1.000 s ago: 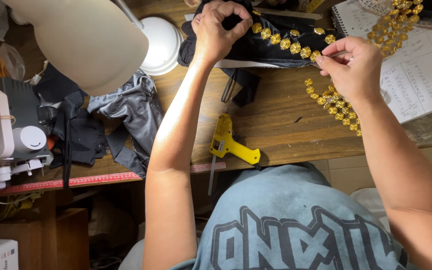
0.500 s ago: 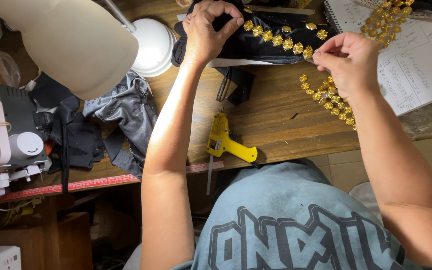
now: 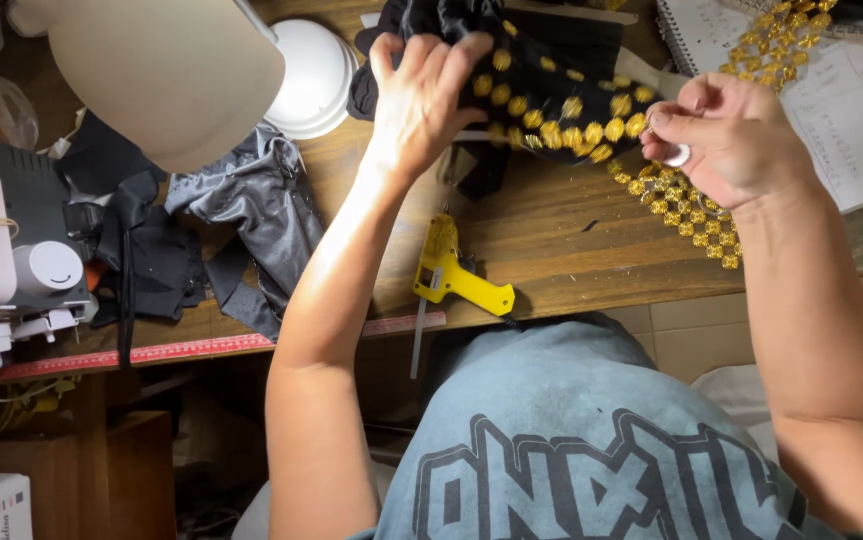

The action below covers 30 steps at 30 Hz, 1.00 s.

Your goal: Decorating a black shoe with gold floral trim using a hot glue gun and scissors

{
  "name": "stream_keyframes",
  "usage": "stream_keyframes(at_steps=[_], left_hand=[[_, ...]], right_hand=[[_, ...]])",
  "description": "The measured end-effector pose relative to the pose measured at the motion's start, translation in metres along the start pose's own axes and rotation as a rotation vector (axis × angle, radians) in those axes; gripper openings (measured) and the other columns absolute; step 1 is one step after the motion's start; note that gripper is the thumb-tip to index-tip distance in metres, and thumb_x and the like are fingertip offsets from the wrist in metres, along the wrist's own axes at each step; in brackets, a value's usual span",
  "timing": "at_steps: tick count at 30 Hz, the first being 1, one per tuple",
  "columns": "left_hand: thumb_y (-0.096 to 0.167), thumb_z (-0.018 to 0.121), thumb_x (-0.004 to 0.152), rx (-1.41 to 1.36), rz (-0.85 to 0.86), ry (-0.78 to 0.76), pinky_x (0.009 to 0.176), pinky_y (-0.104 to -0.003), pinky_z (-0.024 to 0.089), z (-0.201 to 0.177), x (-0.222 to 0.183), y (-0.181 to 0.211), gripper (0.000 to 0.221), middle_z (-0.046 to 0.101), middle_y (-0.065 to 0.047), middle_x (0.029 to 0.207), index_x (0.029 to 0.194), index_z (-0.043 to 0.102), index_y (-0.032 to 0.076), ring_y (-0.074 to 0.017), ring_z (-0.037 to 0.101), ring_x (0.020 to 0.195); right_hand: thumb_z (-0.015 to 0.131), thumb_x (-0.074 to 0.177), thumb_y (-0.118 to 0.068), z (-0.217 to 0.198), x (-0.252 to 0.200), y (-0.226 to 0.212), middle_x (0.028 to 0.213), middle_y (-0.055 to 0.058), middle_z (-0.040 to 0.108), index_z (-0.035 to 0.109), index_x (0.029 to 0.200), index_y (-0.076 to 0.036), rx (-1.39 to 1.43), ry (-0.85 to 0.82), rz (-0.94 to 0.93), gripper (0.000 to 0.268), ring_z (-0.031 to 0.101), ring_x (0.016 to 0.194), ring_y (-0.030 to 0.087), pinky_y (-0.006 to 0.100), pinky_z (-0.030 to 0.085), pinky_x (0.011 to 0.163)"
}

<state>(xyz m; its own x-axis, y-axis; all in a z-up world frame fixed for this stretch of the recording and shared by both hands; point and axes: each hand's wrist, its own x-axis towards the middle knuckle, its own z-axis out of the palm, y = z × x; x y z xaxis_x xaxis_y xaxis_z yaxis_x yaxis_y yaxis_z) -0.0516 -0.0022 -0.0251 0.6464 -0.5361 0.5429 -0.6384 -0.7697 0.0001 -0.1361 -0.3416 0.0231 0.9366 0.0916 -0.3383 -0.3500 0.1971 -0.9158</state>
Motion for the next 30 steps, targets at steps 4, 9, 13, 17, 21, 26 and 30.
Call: stream_keyframes(at_steps=[4, 9, 13, 17, 21, 26, 30], left_hand=[[0.008, 0.062, 0.092, 0.097, 0.158, 0.105, 0.098, -0.047, 0.037, 0.0, -0.02, 0.008, 0.043, 0.054, 0.0, 0.088, 0.133, 0.059, 0.018, -0.0253, 0.053, 0.09], [-0.006, 0.062, 0.09, 0.065, -0.034, -0.117, 0.09, -0.051, 0.05, -0.046, -0.001, 0.047, 0.054, 0.055, -0.017, 0.117, 0.139, 0.06, 0.016, -0.0357, 0.053, 0.109], [0.013, 0.065, 0.101, -0.743, 0.107, -0.059, 0.093, -0.045, 0.051, -0.064, 0.006, 0.102, 0.027, 0.07, -0.015, 0.119, 0.127, 0.064, 0.006, -0.033, 0.064, 0.108], [0.032, 0.066, 0.097, -1.401, -0.224, -0.449, 0.077, -0.024, 0.056, -0.059, -0.008, 0.135, 0.021, 0.079, 0.004, 0.094, 0.105, 0.073, 0.014, -0.0066, 0.068, 0.082], [0.035, 0.065, 0.097, -1.596, -0.371, -0.455, 0.058, -0.02, 0.055, -0.061, -0.026, 0.151, 0.024, 0.078, 0.001, 0.087, 0.098, 0.072, 0.012, -0.0043, 0.067, 0.07], [0.025, 0.068, 0.099, -1.822, -0.546, -0.293, 0.081, -0.021, 0.057, -0.047, -0.049, 0.186, 0.021, 0.071, 0.0, 0.092, 0.107, 0.07, 0.005, -0.0089, 0.071, 0.083], [0.026, 0.067, 0.099, -1.857, -0.649, -0.212, 0.074, -0.023, 0.059, -0.035, -0.05, 0.216, 0.021, 0.065, 0.002, 0.084, 0.105, 0.068, 0.006, -0.0102, 0.069, 0.072]], right_hand=[[0.059, 0.094, 0.012, 0.01, -0.015, 0.01, 0.096, 0.013, 0.063, 0.043, 0.079, -0.016, -0.161, -0.037, -0.037, 0.036, 0.062, 0.088, 0.025, 0.035, 0.056, 0.077], [0.064, 0.097, 0.012, 0.031, -0.039, 0.002, 0.095, 0.015, 0.064, 0.045, 0.08, -0.01, -0.42, -0.11, -0.214, 0.034, 0.065, 0.087, 0.019, 0.027, 0.063, 0.079], [0.073, 0.097, 0.006, 0.042, -0.058, -0.003, 0.104, 0.011, 0.071, 0.051, 0.086, -0.008, -0.531, -0.105, -0.274, 0.029, 0.067, 0.094, 0.013, 0.024, 0.06, 0.084], [0.077, 0.095, 0.003, 0.061, -0.083, -0.019, 0.101, 0.016, 0.073, 0.055, 0.089, -0.005, -0.685, -0.09, -0.335, 0.024, 0.069, 0.085, 0.016, 0.025, 0.057, 0.077], [0.076, 0.098, 0.004, 0.059, -0.094, -0.021, 0.099, 0.013, 0.074, 0.056, 0.096, -0.003, -0.737, -0.114, -0.396, 0.021, 0.066, 0.084, 0.012, 0.021, 0.052, 0.076], [0.073, 0.119, 0.006, -0.008, -0.081, 0.01, 0.094, 0.012, 0.065, 0.068, 0.12, 0.007, -0.909, 0.075, -0.577, 0.005, 0.047, 0.071, 0.012, 0.025, 0.04, 0.06], [0.076, 0.106, 0.001, -0.097, -0.04, 0.086, 0.111, 0.026, 0.075, 0.07, 0.121, 0.012, -1.396, 0.182, -0.604, 0.019, 0.073, 0.094, 0.036, 0.041, 0.062, 0.084]])
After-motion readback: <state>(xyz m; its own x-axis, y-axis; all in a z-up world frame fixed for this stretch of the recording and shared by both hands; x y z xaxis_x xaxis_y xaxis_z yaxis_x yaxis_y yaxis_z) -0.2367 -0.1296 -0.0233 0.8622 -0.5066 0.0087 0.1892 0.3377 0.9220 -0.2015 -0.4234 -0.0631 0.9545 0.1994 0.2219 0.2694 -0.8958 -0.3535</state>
